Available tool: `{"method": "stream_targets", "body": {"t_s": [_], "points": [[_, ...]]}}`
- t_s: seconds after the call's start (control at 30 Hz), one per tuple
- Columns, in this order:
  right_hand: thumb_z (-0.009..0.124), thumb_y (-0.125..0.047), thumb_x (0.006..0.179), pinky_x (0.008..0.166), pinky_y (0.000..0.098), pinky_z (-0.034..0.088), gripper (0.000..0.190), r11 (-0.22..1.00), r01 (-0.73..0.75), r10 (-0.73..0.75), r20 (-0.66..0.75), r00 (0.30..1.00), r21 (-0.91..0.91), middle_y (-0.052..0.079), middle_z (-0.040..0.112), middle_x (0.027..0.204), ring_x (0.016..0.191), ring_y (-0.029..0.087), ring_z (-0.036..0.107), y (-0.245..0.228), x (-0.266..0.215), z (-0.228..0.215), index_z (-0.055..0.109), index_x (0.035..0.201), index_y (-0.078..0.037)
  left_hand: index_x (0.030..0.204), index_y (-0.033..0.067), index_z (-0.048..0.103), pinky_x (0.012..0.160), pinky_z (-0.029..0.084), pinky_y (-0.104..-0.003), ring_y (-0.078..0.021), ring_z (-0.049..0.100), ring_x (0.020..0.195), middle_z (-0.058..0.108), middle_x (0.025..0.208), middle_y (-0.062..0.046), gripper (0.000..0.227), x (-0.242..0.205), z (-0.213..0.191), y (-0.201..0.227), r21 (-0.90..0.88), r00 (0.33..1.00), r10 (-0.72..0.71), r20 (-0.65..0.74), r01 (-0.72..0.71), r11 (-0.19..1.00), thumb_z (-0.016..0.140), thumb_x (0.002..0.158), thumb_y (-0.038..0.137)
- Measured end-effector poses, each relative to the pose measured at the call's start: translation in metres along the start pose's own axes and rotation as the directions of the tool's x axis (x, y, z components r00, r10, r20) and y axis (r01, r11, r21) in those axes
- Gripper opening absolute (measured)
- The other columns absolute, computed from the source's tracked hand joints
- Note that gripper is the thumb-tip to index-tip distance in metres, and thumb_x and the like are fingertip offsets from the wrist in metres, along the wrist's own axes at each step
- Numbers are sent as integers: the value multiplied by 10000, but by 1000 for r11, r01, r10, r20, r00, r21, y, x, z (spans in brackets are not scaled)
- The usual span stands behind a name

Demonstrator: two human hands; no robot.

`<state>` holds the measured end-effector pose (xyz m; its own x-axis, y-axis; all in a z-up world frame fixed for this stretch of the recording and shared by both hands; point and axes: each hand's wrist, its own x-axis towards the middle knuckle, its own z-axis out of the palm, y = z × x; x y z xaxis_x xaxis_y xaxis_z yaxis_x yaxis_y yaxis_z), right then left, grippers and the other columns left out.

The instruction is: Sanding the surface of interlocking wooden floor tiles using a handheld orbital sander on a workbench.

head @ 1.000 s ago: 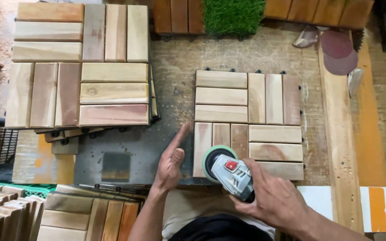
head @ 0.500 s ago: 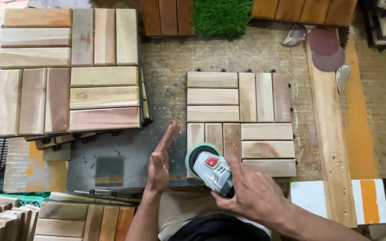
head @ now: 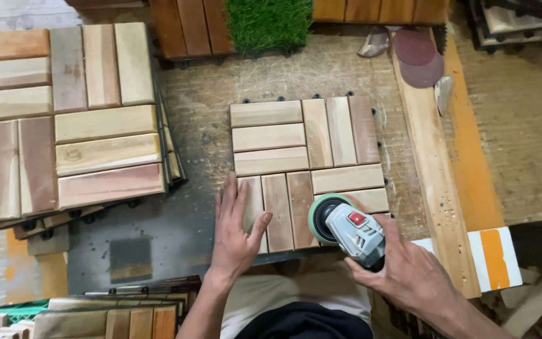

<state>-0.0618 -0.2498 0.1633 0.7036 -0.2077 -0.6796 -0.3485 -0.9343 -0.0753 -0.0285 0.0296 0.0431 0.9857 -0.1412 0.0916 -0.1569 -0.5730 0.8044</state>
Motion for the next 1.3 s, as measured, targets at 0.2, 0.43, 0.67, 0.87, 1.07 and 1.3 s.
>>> {"method": "stream_targets", "body": {"t_s": [0.2, 0.43, 0.67, 0.87, 1.07, 1.3], "points": [[796, -674, 728, 839, 564, 600, 969, 999, -12, 13, -18, 1000, 42, 46, 702, 1282, 1036, 432, 737, 26, -15, 11, 266, 1468, -341, 1664, 68, 70, 1271, -59, -599, -337, -124, 1599, -98, 1731, -134, 931, 11, 23, 9, 467, 1000, 24, 18, -30, 884, 538, 1014, 542], [781, -649, 711, 865, 503, 568, 931, 977, -185, 187, -11, 982, 101, 108, 748, 1181, 1092, 419, 716, 38, -24, 3, 307, 1463, -374, 1661, 45, 54, 1248, -62, -664, -341, -98, 1603, -40, 1738, -144, 961, 13, 38, 17, 594, 997, 77, -1, -61, 802, 454, 1017, 635], [786, -545, 719, 915, 428, 565, 930, 924, -284, 303, -38, 952, 257, 123, 732, 1215, 1120, 347, 724, 49, -16, -21, 332, 1495, -305, 1657, 69, 112, 1248, -23, -663, -316, -77, 1606, -31, 1734, -147, 985, 18, 39, 13, 607, 992, 121, 28, -113, 786, 403, 969, 711], [765, -531, 736, 881, 445, 557, 907, 910, -288, 315, -47, 948, 298, 156, 721, 1194, 1084, 377, 718, 34, -6, -39, 329, 1490, -279, 1661, 90, 25, 1251, -14, -653, -310, -84, 1608, -50, 1735, -146, 1011, 19, 37, 14, 625, 990, 131, 44, -130, 770, 385, 960, 724], [702, -567, 768, 890, 490, 535, 876, 884, -364, 396, -54, 917, 292, 212, 692, 1245, 1128, 425, 681, 34, 4, -73, 329, 1496, -252, 1660, 92, 1, 1259, 11, -619, -299, -98, 1607, -81, 1735, -127, 1032, 21, 35, 16, 613, 990, 131, 51, -135, 779, 398, 947, 723], [727, -541, 748, 898, 447, 528, 873, 887, -352, 380, -38, 924, 299, 163, 722, 1212, 1130, 393, 682, 36, 13, -71, 347, 1495, -296, 1661, 71, 102, 1271, 78, -598, -327, -28, 1618, 1, 1743, -150, 1031, 21, 34, 18, 586, 989, 142, 25, -130, 800, 493, 928, 682]]}}
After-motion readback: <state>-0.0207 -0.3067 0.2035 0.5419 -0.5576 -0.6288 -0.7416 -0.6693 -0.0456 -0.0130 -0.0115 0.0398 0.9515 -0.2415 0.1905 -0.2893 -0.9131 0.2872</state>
